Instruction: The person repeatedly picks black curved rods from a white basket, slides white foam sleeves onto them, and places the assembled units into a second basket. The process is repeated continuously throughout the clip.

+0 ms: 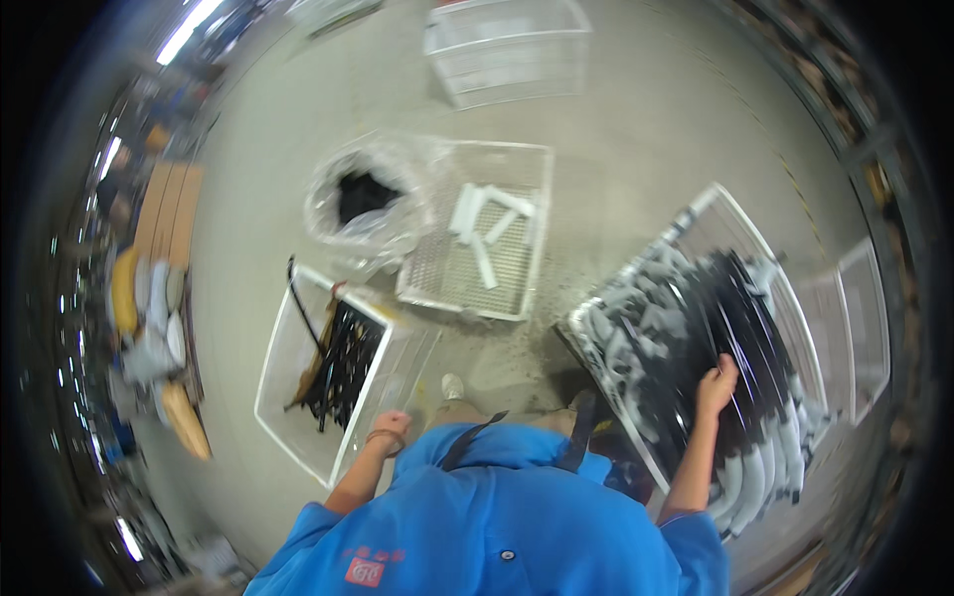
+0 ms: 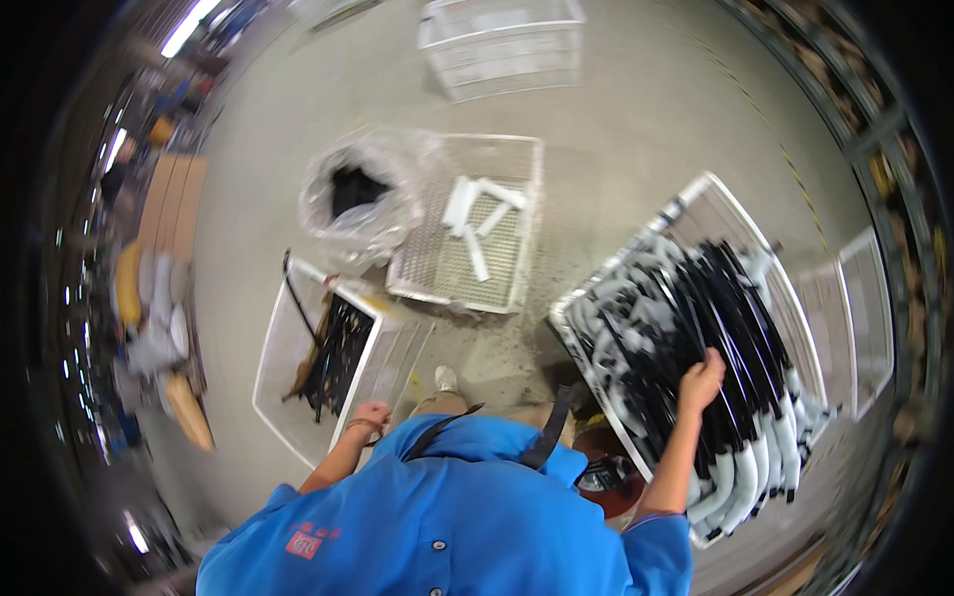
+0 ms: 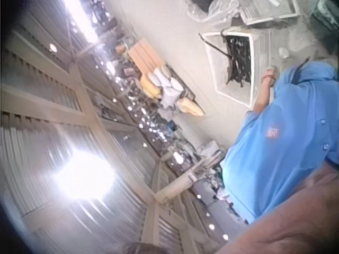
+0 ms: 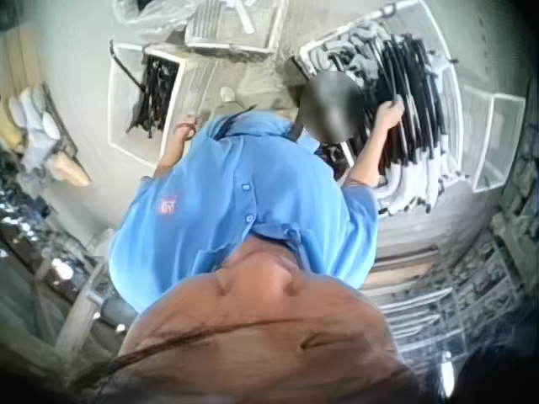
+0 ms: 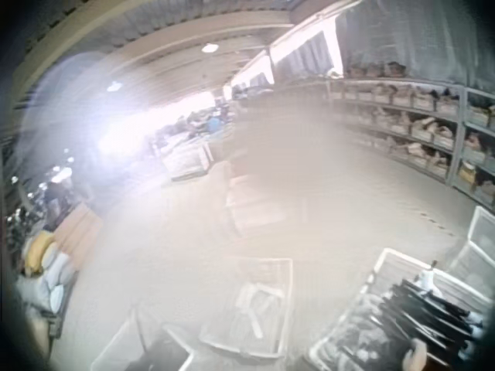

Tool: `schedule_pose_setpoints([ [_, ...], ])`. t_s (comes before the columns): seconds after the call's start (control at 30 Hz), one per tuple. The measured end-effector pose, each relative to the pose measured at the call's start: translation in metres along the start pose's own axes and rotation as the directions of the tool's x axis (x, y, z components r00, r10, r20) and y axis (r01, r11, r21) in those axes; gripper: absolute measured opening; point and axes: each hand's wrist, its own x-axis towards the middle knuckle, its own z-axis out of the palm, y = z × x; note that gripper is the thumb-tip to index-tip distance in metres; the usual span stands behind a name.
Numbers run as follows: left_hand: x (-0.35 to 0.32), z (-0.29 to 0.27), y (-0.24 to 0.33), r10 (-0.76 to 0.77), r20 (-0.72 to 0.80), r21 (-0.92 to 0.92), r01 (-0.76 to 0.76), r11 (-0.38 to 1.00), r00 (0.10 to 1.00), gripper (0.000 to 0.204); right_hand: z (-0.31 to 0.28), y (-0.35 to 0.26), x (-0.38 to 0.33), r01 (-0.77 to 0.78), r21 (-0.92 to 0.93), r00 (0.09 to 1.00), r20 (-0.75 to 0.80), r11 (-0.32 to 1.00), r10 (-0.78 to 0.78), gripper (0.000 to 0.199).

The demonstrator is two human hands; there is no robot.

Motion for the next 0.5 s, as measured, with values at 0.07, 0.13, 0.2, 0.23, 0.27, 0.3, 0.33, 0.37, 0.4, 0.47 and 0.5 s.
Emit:
schedule_pose_setpoints([
  [0.07, 0.023, 0.006, -0.030, 0.118, -0.012, -0.107, -0.119, 0.987, 0.993, 0.016, 0.053, -0.119, -0.055, 0.162, 0.352, 0.943, 0.220, 0.922, -0.249, 0.024],
  [0.13, 0.054, -0.009, -0.062, 0.129, 0.015, -0.175, -0.125, 0.977, 0.991, 0.015, 0.104, -0.235, -0.119, 0.255, 0.365, 0.658, 0.613, 0.895, -0.437, 0.025],
  [0.2, 0.070, -0.021, -0.105, 0.114, 0.064, -0.274, -0.092, 0.957, 0.991, 0.016, 0.147, -0.332, -0.174, 0.441, 0.568, 0.177, 0.704, 0.695, -0.688, 0.030],
  [0.23, 0.083, -0.037, -0.124, 0.083, 0.098, -0.326, -0.047, 0.944, 0.992, 0.017, 0.167, -0.375, -0.203, 0.521, 0.497, -0.005, 0.815, 0.694, -0.580, 0.031],
  [0.27, 0.088, -0.054, -0.148, -0.002, 0.115, -0.486, 0.058, 0.872, 0.993, 0.016, 0.185, -0.416, -0.228, 0.627, 0.497, -0.181, 0.842, 0.600, -0.508, 0.033],
  [0.3, 0.089, -0.065, -0.172, -0.123, -0.010, -0.593, 0.093, 0.800, 0.992, 0.011, 0.204, -0.454, -0.252, 0.652, 0.542, -0.307, 0.828, 0.531, -0.469, 0.035],
  [0.33, 0.093, -0.080, -0.197, -0.153, -0.014, -0.541, 0.121, 0.832, 0.988, 0.012, 0.220, -0.487, -0.272, 0.669, 0.566, -0.404, 0.821, 0.483, -0.404, 0.036],
  [0.37, 0.095, -0.097, -0.224, -0.140, -0.049, -0.374, 0.112, 0.921, 0.989, 0.014, 0.234, -0.518, -0.292, 0.688, 0.580, -0.428, 0.810, 0.437, -0.401, 0.036],
  [0.4, 0.100, -0.103, -0.240, -0.137, -0.062, -0.183, 0.124, 0.975, 0.989, 0.015, 0.248, -0.547, -0.308, 0.716, 0.580, -0.446, 0.809, 0.389, -0.384, 0.036],
  [0.47, 0.095, -0.103, -0.267, -0.226, -0.228, -0.269, 0.162, 0.949, 0.947, 0.020, 0.274, -0.597, -0.336, 0.765, 0.567, -0.444, 0.808, 0.305, -0.388, 0.032],
  [0.5, 0.091, -0.101, -0.277, -0.374, -0.126, -0.374, 0.305, 0.876, 0.919, 0.022, 0.286, -0.617, -0.345, 0.769, 0.562, -0.436, 0.810, 0.304, -0.393, 0.030],
])
